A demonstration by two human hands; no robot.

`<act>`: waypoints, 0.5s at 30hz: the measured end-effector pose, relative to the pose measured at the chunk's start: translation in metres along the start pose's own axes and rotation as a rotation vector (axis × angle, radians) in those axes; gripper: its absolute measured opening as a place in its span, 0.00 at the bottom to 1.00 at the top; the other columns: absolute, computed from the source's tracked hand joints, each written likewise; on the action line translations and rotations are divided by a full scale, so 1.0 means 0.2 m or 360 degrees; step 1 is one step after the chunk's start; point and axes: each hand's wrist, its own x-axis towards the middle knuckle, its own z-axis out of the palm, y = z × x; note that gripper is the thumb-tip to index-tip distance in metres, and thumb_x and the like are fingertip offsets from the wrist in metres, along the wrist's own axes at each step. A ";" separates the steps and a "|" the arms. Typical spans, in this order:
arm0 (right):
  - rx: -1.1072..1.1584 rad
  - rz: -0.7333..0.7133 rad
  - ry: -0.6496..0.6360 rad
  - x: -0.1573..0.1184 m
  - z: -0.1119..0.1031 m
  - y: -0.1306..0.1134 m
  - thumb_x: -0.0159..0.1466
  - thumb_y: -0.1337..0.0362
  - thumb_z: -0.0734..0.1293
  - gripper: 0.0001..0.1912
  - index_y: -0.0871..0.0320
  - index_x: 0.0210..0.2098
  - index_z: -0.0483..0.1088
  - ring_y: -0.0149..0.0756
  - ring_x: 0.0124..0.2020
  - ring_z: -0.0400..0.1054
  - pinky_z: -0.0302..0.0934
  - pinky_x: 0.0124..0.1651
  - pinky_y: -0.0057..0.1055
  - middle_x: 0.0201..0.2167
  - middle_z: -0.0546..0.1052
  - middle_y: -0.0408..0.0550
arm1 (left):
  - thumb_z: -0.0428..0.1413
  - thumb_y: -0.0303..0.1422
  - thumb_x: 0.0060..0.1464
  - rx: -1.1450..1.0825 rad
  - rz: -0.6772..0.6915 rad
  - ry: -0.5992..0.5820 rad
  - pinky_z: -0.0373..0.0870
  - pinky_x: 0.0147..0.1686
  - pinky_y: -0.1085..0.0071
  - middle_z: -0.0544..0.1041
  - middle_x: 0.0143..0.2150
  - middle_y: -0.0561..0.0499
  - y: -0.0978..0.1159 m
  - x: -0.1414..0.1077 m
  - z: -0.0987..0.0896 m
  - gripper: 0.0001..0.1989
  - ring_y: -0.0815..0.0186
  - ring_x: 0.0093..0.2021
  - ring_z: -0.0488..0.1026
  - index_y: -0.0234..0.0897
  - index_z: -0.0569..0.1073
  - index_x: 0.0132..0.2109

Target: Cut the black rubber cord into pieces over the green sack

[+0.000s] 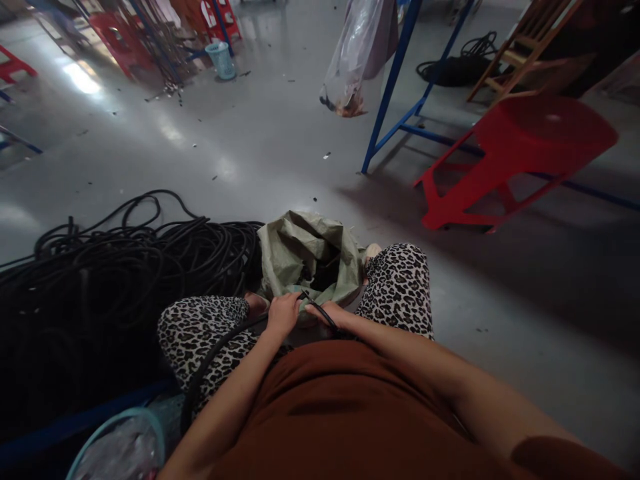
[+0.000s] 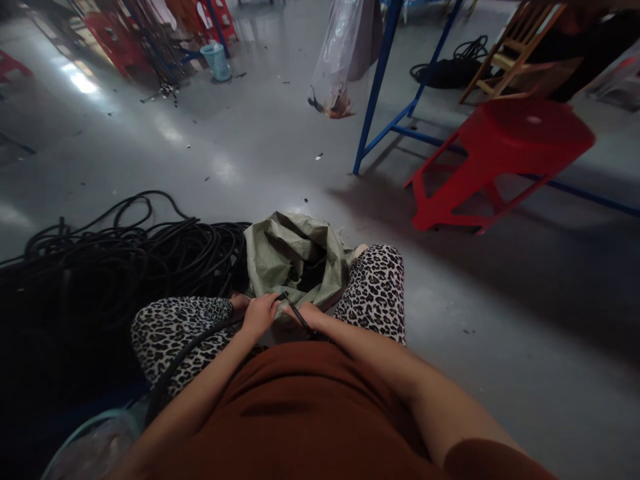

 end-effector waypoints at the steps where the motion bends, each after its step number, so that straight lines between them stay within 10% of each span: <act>1: 0.0002 -0.0004 -0.0002 0.00 0.00 0.00 0.58 0.41 0.56 0.30 0.63 0.19 0.65 0.32 0.19 0.63 0.56 0.21 0.25 0.14 0.65 0.48 | 0.45 0.35 0.57 0.0032 0.0000 0.0001 0.61 0.44 0.68 0.75 0.42 0.47 0.01 0.00 -0.01 0.15 0.64 0.43 0.69 0.40 0.69 0.49; 15: -0.0005 0.0044 0.0025 -0.02 -0.01 -0.02 0.56 0.40 0.57 0.29 0.61 0.19 0.64 0.32 0.15 0.62 0.58 0.18 0.25 0.14 0.65 0.47 | 0.45 0.36 0.57 0.0232 -0.0005 0.0003 0.60 0.40 0.67 0.75 0.39 0.46 0.01 -0.02 -0.05 0.14 0.62 0.41 0.70 0.39 0.70 0.47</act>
